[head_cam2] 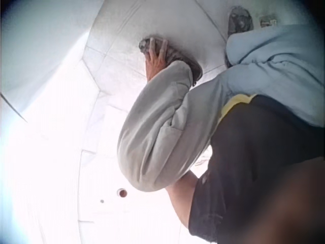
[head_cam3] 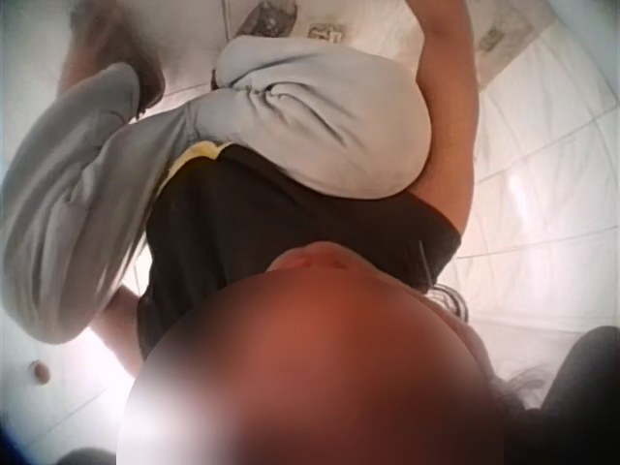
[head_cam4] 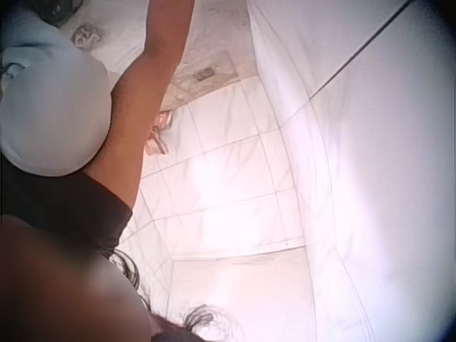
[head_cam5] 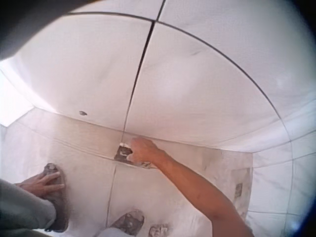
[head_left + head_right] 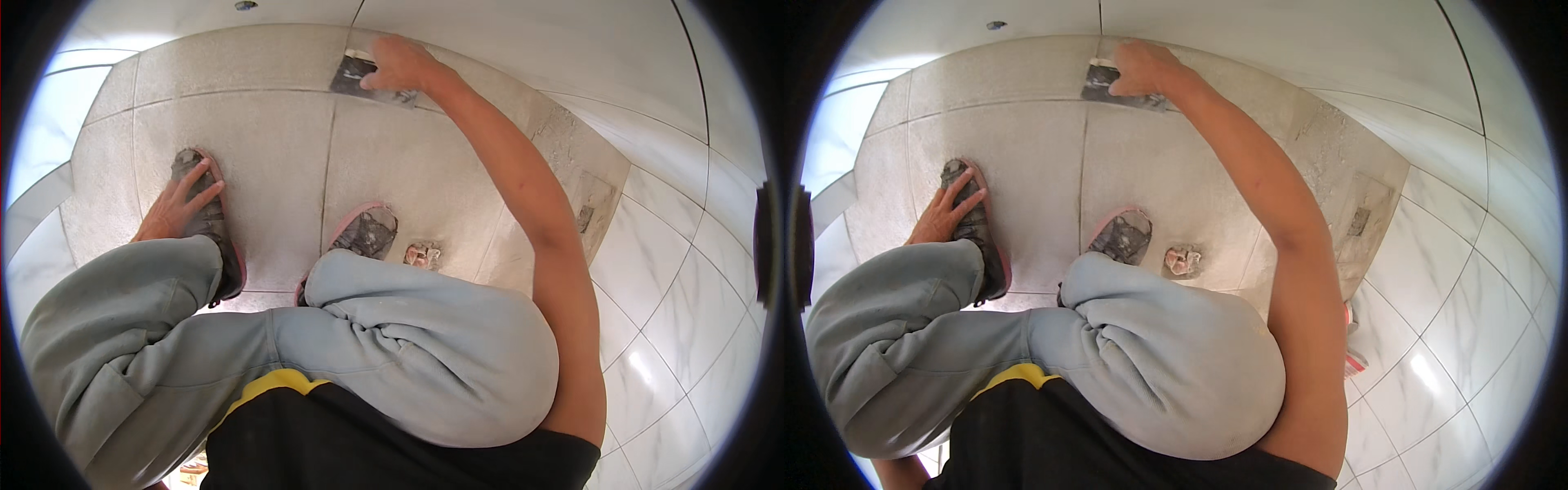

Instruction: Apply grout or adhesive to floor tiles using a spreader.

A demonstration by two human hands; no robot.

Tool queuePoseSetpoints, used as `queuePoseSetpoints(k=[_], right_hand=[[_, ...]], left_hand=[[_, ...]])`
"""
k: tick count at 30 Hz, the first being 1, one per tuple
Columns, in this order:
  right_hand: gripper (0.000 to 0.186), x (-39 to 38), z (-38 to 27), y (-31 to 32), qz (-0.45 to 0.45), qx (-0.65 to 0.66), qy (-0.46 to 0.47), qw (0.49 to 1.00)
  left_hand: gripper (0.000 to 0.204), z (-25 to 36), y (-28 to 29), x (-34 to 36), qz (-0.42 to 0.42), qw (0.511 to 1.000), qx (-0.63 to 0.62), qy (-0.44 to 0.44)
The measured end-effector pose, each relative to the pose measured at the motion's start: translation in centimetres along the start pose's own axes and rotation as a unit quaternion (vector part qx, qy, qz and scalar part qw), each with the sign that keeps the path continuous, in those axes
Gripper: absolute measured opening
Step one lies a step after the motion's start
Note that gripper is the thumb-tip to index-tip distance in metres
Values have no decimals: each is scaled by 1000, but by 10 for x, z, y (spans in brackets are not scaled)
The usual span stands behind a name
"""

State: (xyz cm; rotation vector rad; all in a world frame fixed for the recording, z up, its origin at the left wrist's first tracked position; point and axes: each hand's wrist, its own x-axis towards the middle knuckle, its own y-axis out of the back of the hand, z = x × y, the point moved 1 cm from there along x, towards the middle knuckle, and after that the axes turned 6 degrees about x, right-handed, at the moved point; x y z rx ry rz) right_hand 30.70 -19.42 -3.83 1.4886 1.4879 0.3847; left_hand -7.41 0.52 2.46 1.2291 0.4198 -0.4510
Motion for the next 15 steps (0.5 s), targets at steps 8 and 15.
queuePoseSetpoints(k=[8, 15], right_hand=[[36, -7, -8, 11, -6, -15, -43, 999], [43, -22, -2, 11, 36, 15, -47, 998]], left_hand=[[81, 6, 19, 7, -31, 997, -61, 19], [80, 13, 31, 10, -46, 997, -63, 27]])
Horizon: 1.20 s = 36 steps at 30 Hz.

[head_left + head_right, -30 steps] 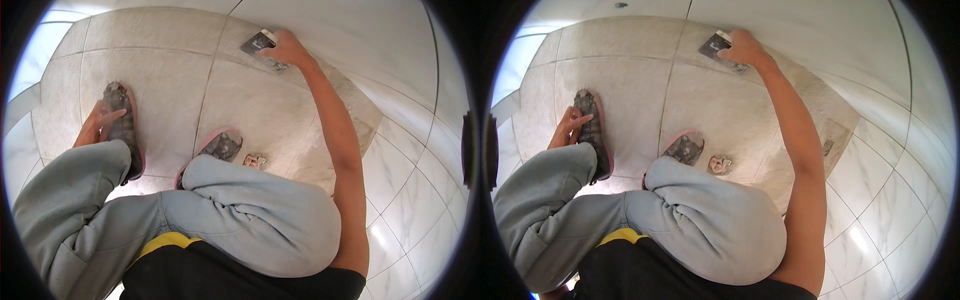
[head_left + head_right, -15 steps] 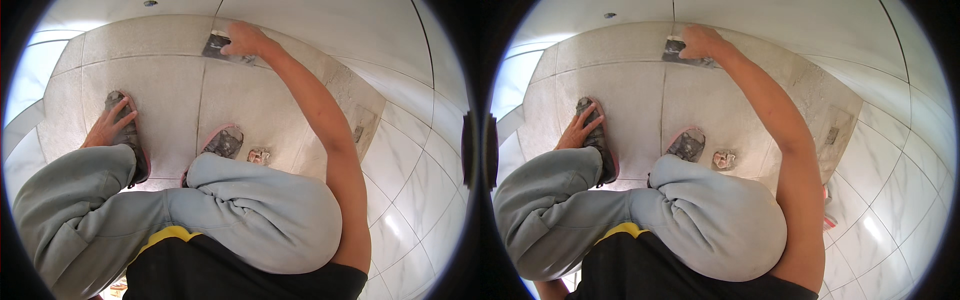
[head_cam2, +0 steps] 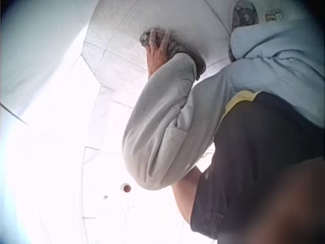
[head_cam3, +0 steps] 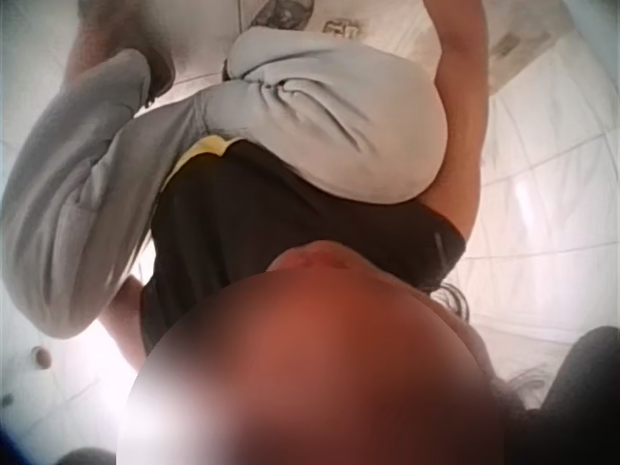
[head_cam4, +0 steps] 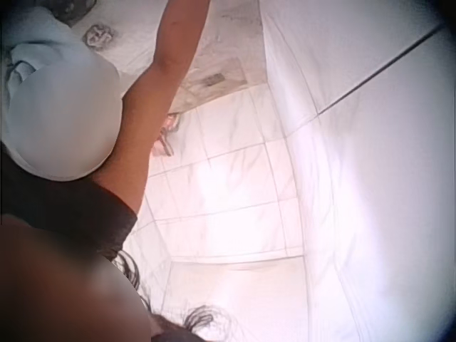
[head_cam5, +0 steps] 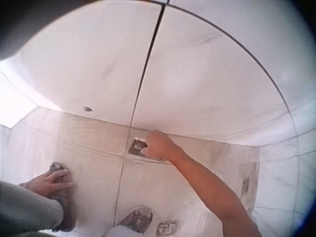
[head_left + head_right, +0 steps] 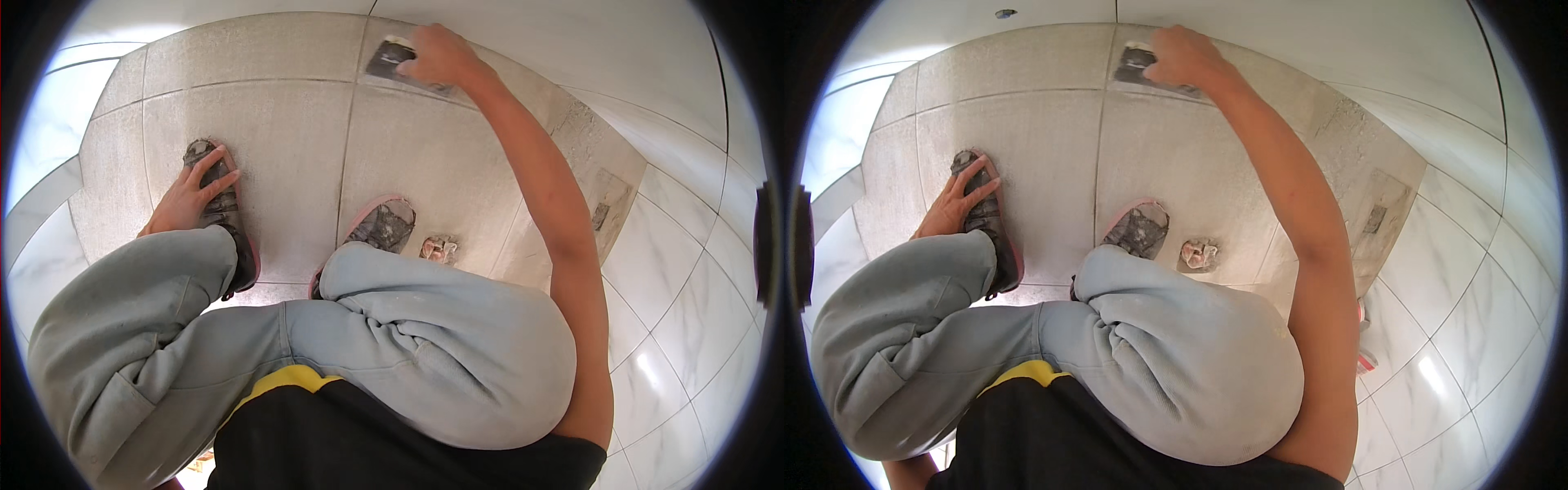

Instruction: Apply grout or adhesive to floor tiles using a spreader.

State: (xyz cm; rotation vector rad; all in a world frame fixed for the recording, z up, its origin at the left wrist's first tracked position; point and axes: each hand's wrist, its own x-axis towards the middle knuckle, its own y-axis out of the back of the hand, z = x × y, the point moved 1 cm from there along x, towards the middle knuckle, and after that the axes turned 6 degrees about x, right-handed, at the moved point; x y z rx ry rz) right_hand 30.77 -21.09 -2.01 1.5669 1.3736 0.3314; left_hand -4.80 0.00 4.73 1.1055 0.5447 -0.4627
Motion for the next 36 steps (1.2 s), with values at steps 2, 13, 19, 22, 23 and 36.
queuePoseSetpoints(k=[2, 13, 19, 22, 23, 36], right_hand=[[43, 8, -13, -2, 1, -26, 5, 1000], [35, 15, -17, -13, 15, -6, 54, 998], [28, 5, 0, 9, -32, 53, -50, 997], [28, 15, -9, -4, -36, -37, 20, 998], [28, 17, -2, -7, -22, -15, 28, 999], [37, 5, 1, -3, -24, 25, 36, 999]], left_hand=[[81, -2, -5, -1, -15, 1000, 3, 3], [79, -9, -14, -2, 12, 1000, 5, -25], [78, 3, 6, 1, -29, 999, -31, -6], [77, -2, 2, 1, -26, 999, -32, -5], [76, -6, -2, 0, -21, 1000, -7, -10], [72, 4, 1, 5, -9, 997, -64, -30]])
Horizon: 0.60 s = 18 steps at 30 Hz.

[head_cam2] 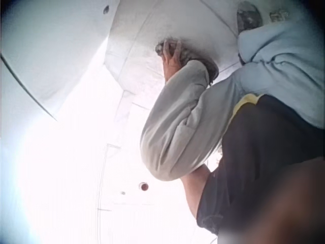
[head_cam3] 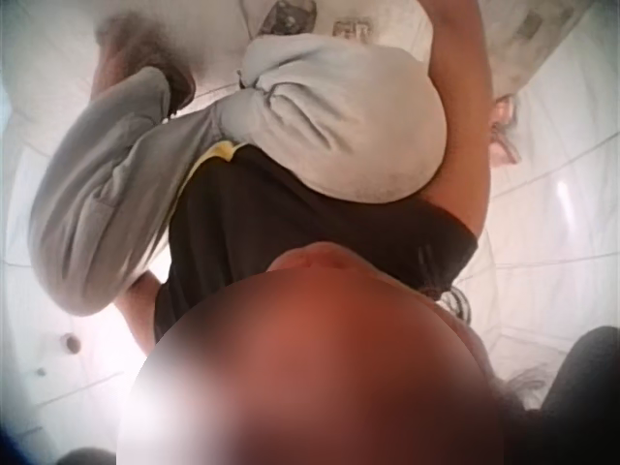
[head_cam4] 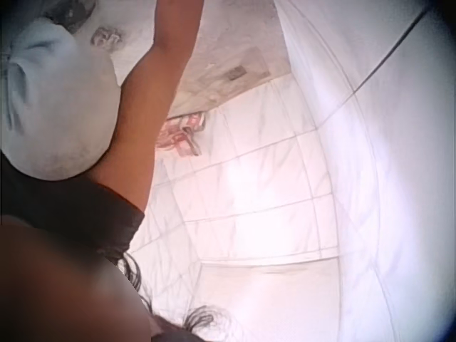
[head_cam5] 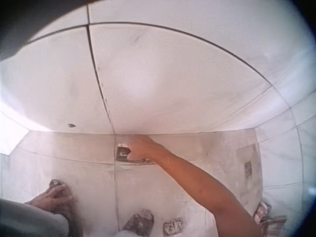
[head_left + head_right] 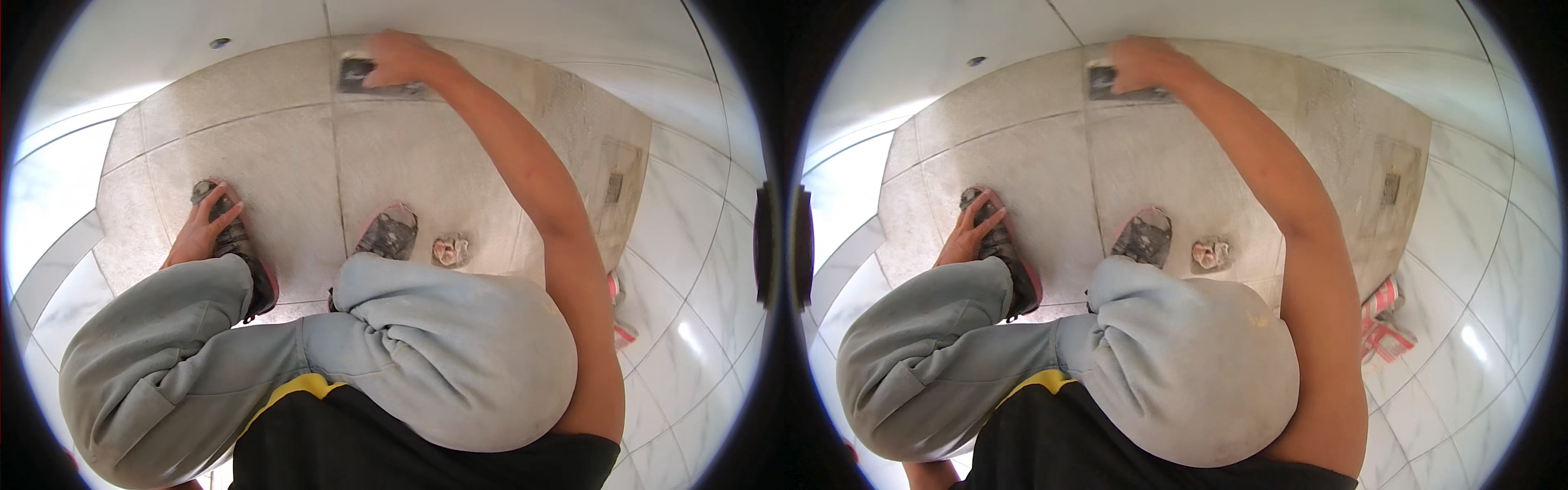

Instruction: Apply grout or adhesive to floor tiles using a spreader.

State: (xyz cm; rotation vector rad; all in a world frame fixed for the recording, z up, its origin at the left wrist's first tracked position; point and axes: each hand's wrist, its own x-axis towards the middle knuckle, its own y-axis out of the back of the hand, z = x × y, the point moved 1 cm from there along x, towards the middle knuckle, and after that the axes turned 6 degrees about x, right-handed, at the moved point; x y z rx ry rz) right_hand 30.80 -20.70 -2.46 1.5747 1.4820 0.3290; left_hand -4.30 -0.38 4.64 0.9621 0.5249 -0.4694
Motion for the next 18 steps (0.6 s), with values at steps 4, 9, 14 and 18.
queuePoseSetpoints(k=[4, 9, 14, 18], right_hand=[[36, -7, 1, -18, -91, -14, -8, 996], [36, -117, 132, 63, -36, 71, -152, 985], [33, -116, 147, 30, 70, -89, -120, 986], [29, -142, 151, 49, 7, -61, -151, 987]], left_hand=[[75, -1, -6, -3, 0, 999, 19, 30], [76, -1, -10, 5, 2, 1000, 22, -1], [76, -26, -16, 9, -13, 999, 19, -36], [77, -11, -10, 24, -31, 998, 24, -50]])
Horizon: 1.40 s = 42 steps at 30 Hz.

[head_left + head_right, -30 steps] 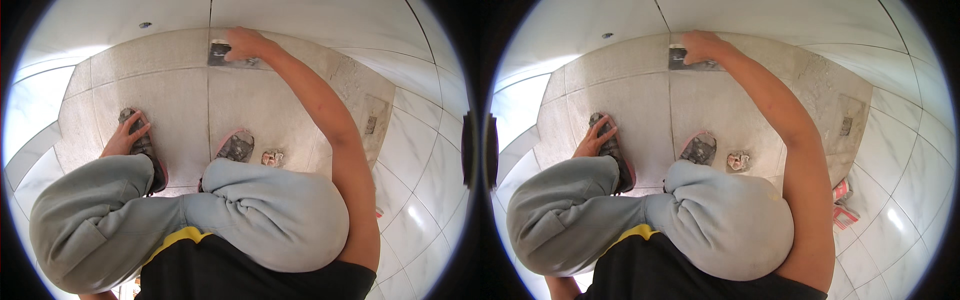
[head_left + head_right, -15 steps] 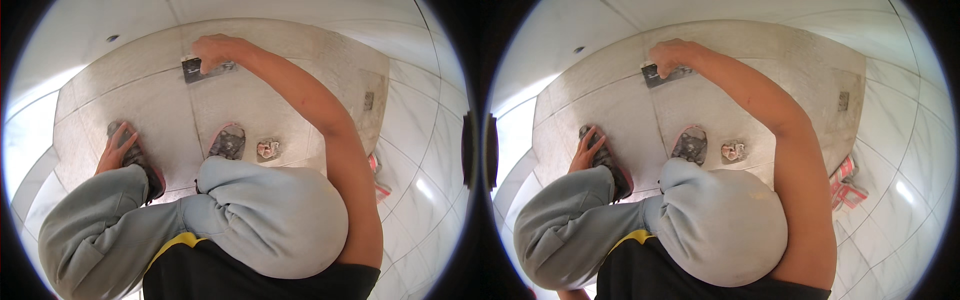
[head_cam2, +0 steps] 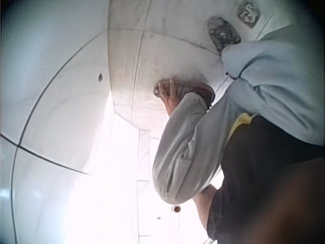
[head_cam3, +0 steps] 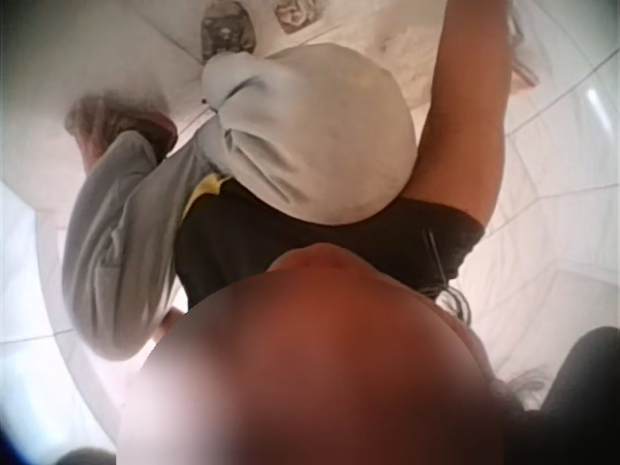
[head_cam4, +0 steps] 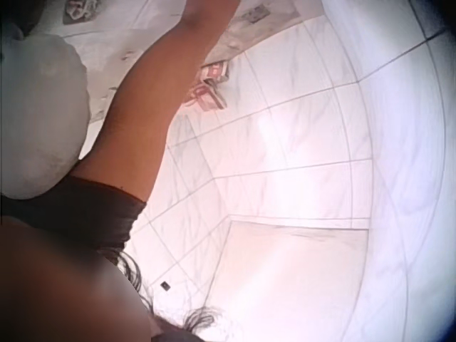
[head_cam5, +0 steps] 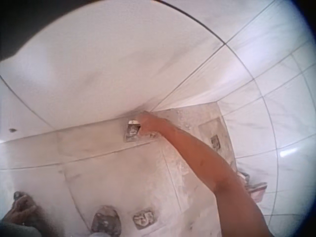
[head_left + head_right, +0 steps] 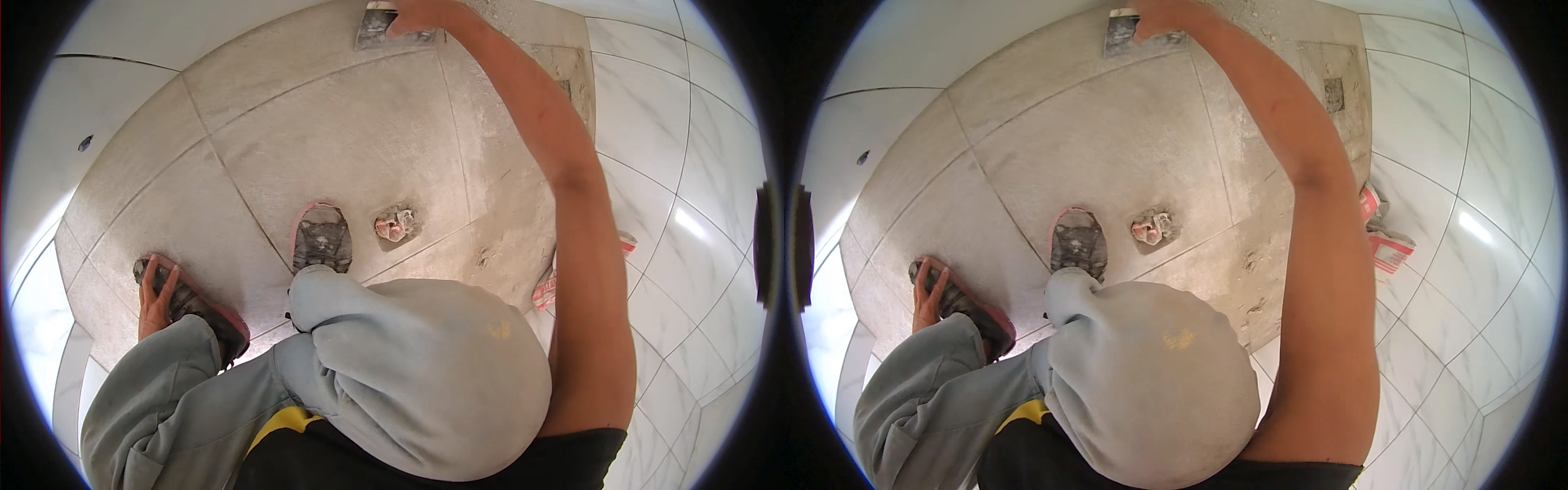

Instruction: Apply grout or adhesive to floor tiles using a spreader.

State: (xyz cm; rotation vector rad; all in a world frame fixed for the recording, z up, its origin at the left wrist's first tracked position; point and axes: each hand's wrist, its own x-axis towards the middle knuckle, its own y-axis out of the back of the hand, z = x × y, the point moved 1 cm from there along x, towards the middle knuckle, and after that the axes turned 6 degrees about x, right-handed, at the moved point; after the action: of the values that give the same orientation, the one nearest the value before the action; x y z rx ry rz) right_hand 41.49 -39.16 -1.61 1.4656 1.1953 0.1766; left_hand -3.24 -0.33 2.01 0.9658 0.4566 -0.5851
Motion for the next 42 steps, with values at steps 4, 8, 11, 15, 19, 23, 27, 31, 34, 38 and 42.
queuePoseSetpoints(k=[4, 8, 11, 15, 19, 23, 27, 31, 34, 38, 42], right_hand=[[24, 6, 7, -38, 128, -23, 24, 991], [23, -9, 6, -2, 13, -12, -15, 1000], [28, -26, 16, -3, 162, 9, 77, 984], [34, -24, 25, 11, 1, 49, -16, 999], [36, -27, 40, -20, 81, -71, -48, 993], [36, -19, 38, -16, 34, 57, -65, 996], [33, -6, 7, -13, 64, -40, -29, 997], [32, 14, -13, -22, 39, -7, -36, 999], [31, 25, -67, -30, 63, -4, 44, 997], [29, 19, -73, -18, 82, 36, -29, 996], [29, 21, -84, -13, 86, 3, 27, 996]], left_hand=[[77, -2, -1, 5, -5, 1000, 0, -13], [77, 5, -2, 0, -17, 1000, -4, -15], [77, 8, -9, 4, -21, 999, -14, -30], [77, 2, -1, 1, -25, 999, -7, -29], [78, 4, -2, 8, -18, 999, -13, -45], [78, 11, 1, -6, -22, 999, -6, -43], [78, 21, 9, -6, -16, 1000, 0, -19], [78, 14, 6, 3, -20, 1000, 11, -3], [79, 18, 3, 6, -21, 1000, 15, 6], [79, 14, 2, -6, -24, 1000, 13, -2], [79, 17, 5, -1, -19, 1000, 14, 4]])
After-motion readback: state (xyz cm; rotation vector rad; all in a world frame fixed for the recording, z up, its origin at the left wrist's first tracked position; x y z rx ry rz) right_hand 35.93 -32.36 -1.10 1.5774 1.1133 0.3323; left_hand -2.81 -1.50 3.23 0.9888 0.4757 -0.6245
